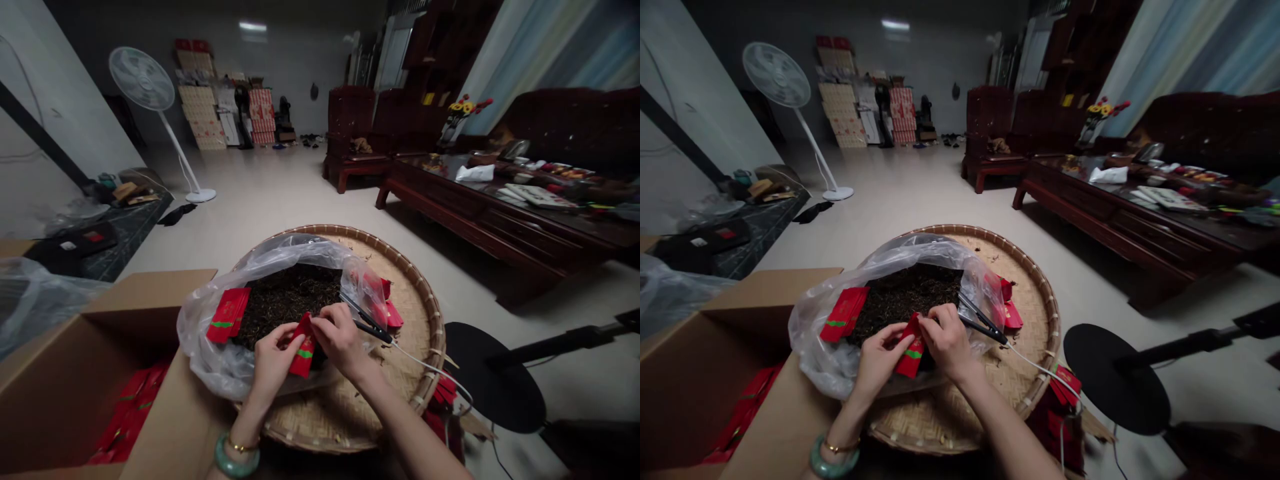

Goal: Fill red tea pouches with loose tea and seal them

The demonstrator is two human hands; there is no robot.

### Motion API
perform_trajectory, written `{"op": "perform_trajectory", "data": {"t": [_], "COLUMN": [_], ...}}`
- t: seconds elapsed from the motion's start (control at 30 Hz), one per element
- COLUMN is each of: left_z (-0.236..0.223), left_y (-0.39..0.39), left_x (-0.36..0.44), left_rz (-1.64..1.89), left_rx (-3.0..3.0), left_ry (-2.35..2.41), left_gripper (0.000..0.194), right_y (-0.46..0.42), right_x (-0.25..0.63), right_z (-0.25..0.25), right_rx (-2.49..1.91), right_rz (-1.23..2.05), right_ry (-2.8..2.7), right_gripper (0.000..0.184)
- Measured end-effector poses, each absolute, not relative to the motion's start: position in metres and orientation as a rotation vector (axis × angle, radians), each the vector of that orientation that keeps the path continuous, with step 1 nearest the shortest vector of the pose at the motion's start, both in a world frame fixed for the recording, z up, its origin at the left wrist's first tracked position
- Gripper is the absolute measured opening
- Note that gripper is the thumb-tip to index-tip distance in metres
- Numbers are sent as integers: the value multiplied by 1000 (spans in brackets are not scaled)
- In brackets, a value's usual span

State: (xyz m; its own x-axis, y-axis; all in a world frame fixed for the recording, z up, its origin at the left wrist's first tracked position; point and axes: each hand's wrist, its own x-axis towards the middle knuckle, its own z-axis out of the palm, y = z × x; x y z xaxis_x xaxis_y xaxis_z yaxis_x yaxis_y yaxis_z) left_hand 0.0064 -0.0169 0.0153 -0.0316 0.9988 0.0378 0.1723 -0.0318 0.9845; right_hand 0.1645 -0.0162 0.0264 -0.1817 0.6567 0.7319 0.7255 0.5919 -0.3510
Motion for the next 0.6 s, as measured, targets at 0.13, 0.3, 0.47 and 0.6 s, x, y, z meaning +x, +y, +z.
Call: {"op": "perform_trajectory", "data": {"t": [0.13, 0.3, 0.47, 0.6], "left_z": [11, 11, 14, 13], "left_y": [-14, -14, -14, -15], "left_x": [-2, -6, -3, -3], "left_rz": [1162, 1228, 1232, 1214], "left_rx": [1395, 1519, 1499, 1467], "left_ry": [1372, 1381, 1351, 1352], "left_gripper": [25, 18, 16, 16], "right_y": [-12, -14, -13, -8], "right_x": [174, 177, 170, 165], "right_z": [26, 30, 22, 9], "right_rx": [-989, -1053, -1154, -1199], "right_rz": [59, 512, 884, 1038], "right_ry": [-1897, -1885, -1641, -1330], "right_gripper": [21, 9, 11, 20]}}
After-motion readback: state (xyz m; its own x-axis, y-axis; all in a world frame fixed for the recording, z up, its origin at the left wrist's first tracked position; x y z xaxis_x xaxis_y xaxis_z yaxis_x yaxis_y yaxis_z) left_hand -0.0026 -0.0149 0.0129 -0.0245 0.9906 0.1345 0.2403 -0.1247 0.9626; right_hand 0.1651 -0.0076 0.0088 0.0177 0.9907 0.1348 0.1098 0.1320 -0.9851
